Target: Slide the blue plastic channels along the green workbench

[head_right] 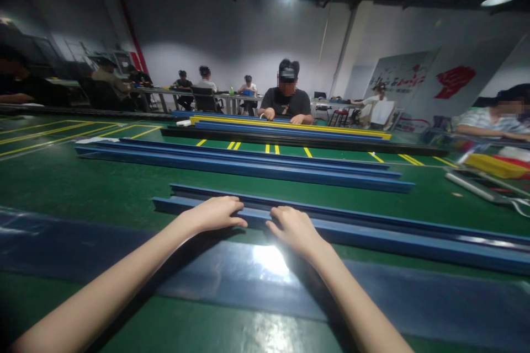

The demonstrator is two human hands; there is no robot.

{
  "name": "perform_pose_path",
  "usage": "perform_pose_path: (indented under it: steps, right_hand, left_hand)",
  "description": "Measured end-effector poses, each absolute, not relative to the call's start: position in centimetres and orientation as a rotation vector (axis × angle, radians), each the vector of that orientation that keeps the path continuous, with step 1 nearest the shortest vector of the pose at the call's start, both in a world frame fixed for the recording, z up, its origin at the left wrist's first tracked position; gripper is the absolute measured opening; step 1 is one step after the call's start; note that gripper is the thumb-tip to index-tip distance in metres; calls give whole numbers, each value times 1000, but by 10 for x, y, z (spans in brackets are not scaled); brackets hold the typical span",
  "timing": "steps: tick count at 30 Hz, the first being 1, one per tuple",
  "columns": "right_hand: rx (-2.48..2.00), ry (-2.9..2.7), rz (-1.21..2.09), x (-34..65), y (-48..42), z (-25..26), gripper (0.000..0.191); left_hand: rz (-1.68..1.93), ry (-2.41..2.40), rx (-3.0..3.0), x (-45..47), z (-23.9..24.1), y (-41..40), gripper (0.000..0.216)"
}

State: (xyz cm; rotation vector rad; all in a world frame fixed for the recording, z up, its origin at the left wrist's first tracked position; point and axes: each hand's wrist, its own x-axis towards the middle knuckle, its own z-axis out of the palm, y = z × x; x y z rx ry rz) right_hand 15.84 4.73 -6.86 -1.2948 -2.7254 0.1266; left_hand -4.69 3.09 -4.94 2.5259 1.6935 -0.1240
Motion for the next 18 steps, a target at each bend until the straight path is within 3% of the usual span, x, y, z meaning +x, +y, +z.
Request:
perform_pose_path:
  steps: [9, 18]
  right_hand:
    - [-1407, -2633, 200, 196, 46, -67, 27]
    - [-1534, -2556, 65, 244, 49, -71, 25]
  left_hand:
    - [0, 1521, 2701, -6, -61, 45, 40]
    - [485, 1563, 2880, 30, -68, 51, 44]
